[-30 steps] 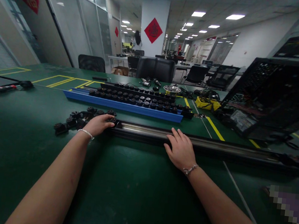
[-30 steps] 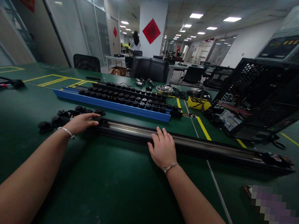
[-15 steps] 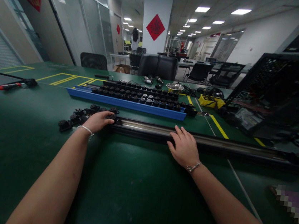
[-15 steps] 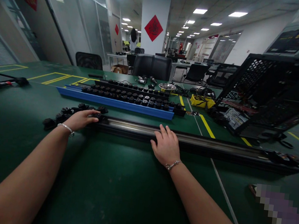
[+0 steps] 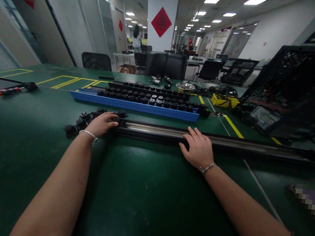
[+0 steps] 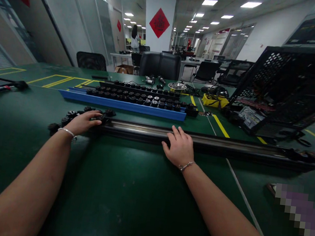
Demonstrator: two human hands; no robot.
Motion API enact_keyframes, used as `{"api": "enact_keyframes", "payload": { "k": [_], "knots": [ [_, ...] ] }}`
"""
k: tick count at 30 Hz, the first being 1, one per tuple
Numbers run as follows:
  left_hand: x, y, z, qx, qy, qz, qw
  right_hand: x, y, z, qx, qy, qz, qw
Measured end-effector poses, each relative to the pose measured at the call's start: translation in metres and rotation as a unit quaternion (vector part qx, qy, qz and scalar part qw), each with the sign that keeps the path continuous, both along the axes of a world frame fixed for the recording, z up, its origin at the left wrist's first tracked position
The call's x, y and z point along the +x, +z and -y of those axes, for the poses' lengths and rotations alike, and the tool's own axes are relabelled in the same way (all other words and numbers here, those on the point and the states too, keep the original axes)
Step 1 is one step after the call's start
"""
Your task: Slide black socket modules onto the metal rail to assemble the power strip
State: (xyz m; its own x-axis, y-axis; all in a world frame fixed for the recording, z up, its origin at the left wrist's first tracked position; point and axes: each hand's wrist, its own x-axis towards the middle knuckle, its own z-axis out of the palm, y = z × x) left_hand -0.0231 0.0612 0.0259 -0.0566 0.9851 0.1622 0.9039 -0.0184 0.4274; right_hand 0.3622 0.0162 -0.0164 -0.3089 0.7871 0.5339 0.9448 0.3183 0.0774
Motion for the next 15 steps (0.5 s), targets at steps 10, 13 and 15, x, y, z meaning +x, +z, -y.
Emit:
{"api": "enact_keyframes", "payload": {
  "k": [10,13,15],
  "knots": [
    [-0.023,-0.013,-0.009,0.016,-0.007,0.017,1.000,0.002,-0.004,-0.002,0.014,0.011,-0.014,1.000],
    [-0.023,-0.012,-0.008,0.020,-0.004,0.035,0.999,0.002,-0.003,-0.002,0.017,0.016,-0.013,1.000],
    [-0.024,-0.012,-0.007,0.021,0.003,0.049,0.999,0.002,-0.004,-0.002,0.023,0.018,-0.015,0.999]
  ]
}}
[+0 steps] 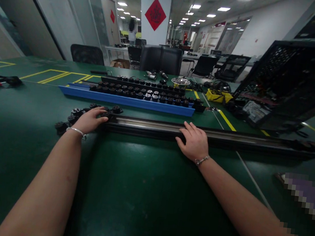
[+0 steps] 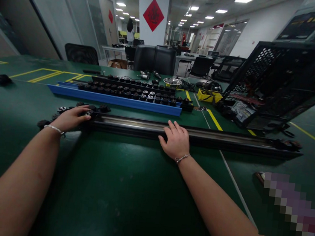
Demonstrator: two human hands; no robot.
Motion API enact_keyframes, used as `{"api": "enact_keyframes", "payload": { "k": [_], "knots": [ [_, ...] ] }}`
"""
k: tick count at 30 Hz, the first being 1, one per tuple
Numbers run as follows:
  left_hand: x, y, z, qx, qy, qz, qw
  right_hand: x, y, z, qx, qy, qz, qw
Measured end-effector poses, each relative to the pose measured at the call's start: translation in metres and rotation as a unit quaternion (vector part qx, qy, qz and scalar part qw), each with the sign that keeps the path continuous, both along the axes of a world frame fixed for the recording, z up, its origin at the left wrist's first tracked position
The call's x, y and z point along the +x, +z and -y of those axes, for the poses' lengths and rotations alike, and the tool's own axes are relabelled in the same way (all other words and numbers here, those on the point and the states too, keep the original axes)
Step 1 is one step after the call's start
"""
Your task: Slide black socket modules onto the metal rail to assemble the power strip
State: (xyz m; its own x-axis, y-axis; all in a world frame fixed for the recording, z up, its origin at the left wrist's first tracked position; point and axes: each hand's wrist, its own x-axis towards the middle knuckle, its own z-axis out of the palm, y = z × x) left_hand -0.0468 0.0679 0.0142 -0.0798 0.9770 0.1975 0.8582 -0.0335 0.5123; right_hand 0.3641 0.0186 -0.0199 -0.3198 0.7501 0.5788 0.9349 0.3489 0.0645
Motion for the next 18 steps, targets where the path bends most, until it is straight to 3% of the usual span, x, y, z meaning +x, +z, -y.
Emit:
{"api": "enact_keyframes", "payload": {
  "k": [18],
  "knots": [
    [-0.019,-0.023,-0.008,0.049,0.010,0.160,0.986,0.003,-0.001,-0.002,0.014,-0.001,0.015,1.000]
  ]
}}
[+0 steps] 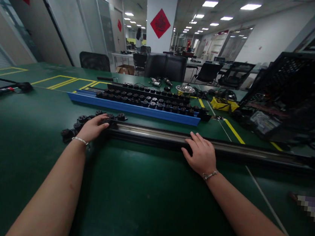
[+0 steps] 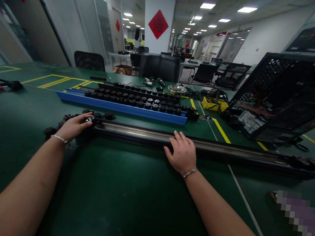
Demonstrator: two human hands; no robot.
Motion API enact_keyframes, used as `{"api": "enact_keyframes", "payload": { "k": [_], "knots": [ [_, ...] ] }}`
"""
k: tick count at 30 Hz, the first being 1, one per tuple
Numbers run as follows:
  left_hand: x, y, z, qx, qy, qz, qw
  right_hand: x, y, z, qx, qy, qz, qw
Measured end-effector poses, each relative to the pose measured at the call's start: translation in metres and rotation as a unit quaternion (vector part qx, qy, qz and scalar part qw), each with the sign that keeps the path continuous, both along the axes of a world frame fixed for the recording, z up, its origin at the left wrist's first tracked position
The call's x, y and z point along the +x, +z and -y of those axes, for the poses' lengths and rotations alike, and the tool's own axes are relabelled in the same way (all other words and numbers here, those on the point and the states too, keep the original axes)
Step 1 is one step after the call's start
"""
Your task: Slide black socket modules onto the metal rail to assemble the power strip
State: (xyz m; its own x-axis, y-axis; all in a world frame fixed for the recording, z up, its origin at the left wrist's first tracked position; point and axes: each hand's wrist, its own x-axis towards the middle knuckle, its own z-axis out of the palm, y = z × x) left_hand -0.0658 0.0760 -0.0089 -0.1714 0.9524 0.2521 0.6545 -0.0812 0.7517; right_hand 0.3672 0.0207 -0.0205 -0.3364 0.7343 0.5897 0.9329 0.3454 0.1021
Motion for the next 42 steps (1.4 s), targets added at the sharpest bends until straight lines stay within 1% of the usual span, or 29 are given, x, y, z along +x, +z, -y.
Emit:
{"api": "enact_keyframes", "payload": {
  "k": [4,8,11,14,20,24,28,32,36,42],
  "knots": [
    [0.001,-0.004,0.002,0.002,0.011,0.044,0.999,0.000,0.000,0.000,0.001,0.001,-0.001,1.000],
    [0.008,0.000,0.007,-0.011,0.034,0.061,0.997,0.000,0.001,0.000,-0.009,0.002,-0.001,1.000],
    [0.012,0.003,0.009,-0.014,0.041,0.052,0.998,0.000,0.002,0.000,-0.015,0.002,-0.002,1.000],
    [0.013,0.002,0.009,-0.014,0.053,0.043,0.998,0.000,0.004,0.001,-0.019,0.004,-0.004,1.000],
    [0.004,-0.004,0.008,-0.015,0.084,0.020,0.996,0.002,0.004,0.001,-0.024,0.010,-0.003,1.000],
    [0.000,-0.005,0.011,-0.008,0.101,0.008,0.995,0.002,0.003,0.002,-0.023,0.013,-0.004,1.000],
    [0.000,-0.001,0.014,-0.011,0.113,-0.008,0.993,0.002,0.003,0.002,-0.022,0.014,-0.008,1.000],
    [-0.001,0.005,0.016,-0.037,0.121,-0.012,0.992,0.002,0.005,0.003,-0.027,0.014,-0.007,1.000],
    [-0.012,0.007,0.014,-0.047,0.126,-0.018,0.991,0.002,0.006,0.004,-0.033,0.016,-0.001,0.999],
    [-0.043,0.006,0.010,-0.048,0.174,-0.051,0.982,0.002,0.007,0.005,-0.035,0.018,-0.003,0.999]
  ]
}}
